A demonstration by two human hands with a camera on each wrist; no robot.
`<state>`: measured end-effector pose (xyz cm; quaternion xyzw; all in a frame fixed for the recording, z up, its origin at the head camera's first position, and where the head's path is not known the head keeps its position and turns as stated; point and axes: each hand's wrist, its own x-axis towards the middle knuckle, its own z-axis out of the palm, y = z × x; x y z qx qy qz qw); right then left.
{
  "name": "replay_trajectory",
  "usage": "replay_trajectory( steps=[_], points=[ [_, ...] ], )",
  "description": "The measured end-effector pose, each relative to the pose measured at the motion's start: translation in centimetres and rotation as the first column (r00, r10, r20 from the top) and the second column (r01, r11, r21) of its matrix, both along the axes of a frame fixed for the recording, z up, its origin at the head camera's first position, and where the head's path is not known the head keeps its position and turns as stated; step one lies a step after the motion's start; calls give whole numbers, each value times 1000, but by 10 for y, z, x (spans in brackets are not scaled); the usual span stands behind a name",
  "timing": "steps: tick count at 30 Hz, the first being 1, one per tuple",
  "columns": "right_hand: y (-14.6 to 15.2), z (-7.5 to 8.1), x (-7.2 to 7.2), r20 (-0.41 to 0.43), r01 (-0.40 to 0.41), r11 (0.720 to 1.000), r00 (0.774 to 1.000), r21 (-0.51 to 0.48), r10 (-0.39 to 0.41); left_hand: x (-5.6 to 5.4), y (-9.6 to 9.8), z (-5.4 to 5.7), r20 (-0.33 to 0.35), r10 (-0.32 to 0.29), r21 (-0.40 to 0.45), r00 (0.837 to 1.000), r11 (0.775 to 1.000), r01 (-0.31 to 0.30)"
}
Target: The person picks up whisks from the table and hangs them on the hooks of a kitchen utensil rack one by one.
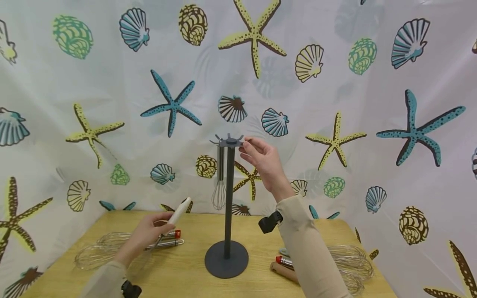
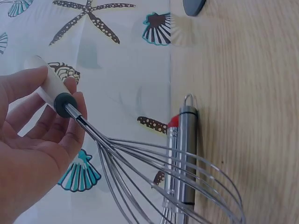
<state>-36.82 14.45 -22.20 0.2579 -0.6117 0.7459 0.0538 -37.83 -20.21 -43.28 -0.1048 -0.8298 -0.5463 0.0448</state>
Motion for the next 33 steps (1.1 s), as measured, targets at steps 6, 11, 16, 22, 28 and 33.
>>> replay_trajectory(
  steps=[6,11,16,22,28,33],
  points=[
    [0,0,0,3,0,1000,1000,-6,0,6,11,10,-36,2,22,999,1000,-2],
    [0,1,-1,-2,-2,1000,1000,-10,2,5,13,13,-59,6,26,998,1000,-5],
    [1,2,0,-13,-1,1000,1000,-5,1,3,16,19,-70,20,55,997,998,-17],
    [1,2,-1,-16,2,1000,1000,-8,-2,4,20,22,-106,30,62,994,998,-23],
    [0,1,-2,-7,7,1000,1000,-5,-7,7,28,22,-118,60,92,991,995,-50],
    [0,0,-1,-2,9,1000,1000,7,-9,10,34,24,-135,76,113,988,992,-61]
  ],
)
